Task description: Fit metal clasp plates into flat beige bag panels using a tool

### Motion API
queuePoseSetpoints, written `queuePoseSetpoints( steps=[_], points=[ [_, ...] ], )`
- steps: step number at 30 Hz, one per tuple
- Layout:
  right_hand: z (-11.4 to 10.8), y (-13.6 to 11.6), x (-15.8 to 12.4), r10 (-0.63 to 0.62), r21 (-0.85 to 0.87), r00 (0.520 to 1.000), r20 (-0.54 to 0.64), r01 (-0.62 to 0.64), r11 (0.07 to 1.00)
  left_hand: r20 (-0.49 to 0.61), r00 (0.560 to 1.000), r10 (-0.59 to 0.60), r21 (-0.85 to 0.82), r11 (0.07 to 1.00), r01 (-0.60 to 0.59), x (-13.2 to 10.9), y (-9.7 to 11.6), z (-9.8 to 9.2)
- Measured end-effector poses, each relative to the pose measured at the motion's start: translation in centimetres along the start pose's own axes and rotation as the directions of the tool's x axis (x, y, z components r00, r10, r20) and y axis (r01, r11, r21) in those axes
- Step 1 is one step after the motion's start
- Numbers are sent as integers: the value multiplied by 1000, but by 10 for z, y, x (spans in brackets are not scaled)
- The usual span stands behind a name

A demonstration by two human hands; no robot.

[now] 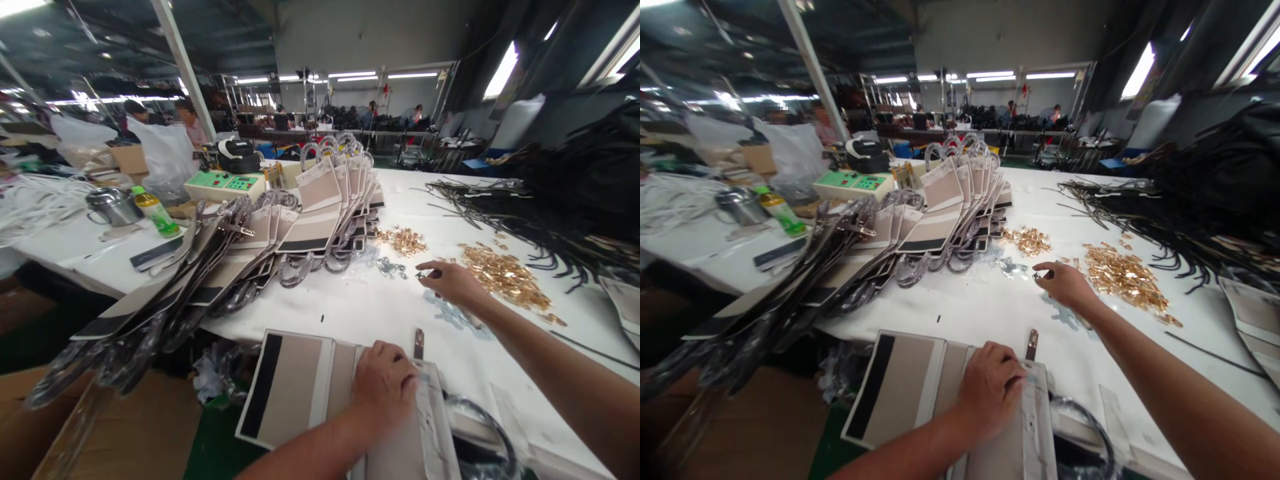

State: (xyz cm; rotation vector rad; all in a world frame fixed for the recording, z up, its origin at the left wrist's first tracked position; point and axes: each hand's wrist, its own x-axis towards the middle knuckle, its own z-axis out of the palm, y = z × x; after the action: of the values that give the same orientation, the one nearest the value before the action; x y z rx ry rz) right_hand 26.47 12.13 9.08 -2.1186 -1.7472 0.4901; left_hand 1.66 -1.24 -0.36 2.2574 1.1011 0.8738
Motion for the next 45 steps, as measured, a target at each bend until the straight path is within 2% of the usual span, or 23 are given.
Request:
queuePoseSetpoints(
  steps=[3,5,9,11,13,17,23,27,32,39,42,45],
  points=[
    [-13,5,-60,3,156,996,84,-16,988,51,998,20,29,999,-21,1,4,-5],
    [-11,6,-105,-10,279,987,158,-35,960,69,997,31,49,998,-35,2,5,-6],
    [13,6,-184,3,358,958,288,-110,927,73,996,45,77,996,-51,2,5,-5],
    [28,9,-208,49,356,951,306,-162,920,64,996,56,84,995,-62,1,5,-4],
    [39,13,-221,85,378,934,348,-223,898,56,996,71,91,993,-75,1,5,-3],
    [47,15,-223,89,437,892,442,-301,847,66,995,72,111,991,-79,1,6,-2],
    [54,7,-216,79,373,899,430,-256,892,51,995,84,105,990,-89,-1,4,0],
    [63,10,-215,51,258,926,373,-157,953,54,995,87,103,990,-93,-1,3,1],
    [71,13,-218,-16,157,958,286,-30,987,67,995,79,111,990,-87,-1,3,0],
    [82,16,-229,-38,-31,987,153,43,999,73,993,91,115,989,-99,-2,3,1],
    [84,15,-228,-20,-25,989,148,24,999,77,993,93,116,988,-101,-1,3,1],
    [77,13,-223,-35,90,979,202,17,996,67,993,93,114,989,-100,-1,3,0]
  ],
)
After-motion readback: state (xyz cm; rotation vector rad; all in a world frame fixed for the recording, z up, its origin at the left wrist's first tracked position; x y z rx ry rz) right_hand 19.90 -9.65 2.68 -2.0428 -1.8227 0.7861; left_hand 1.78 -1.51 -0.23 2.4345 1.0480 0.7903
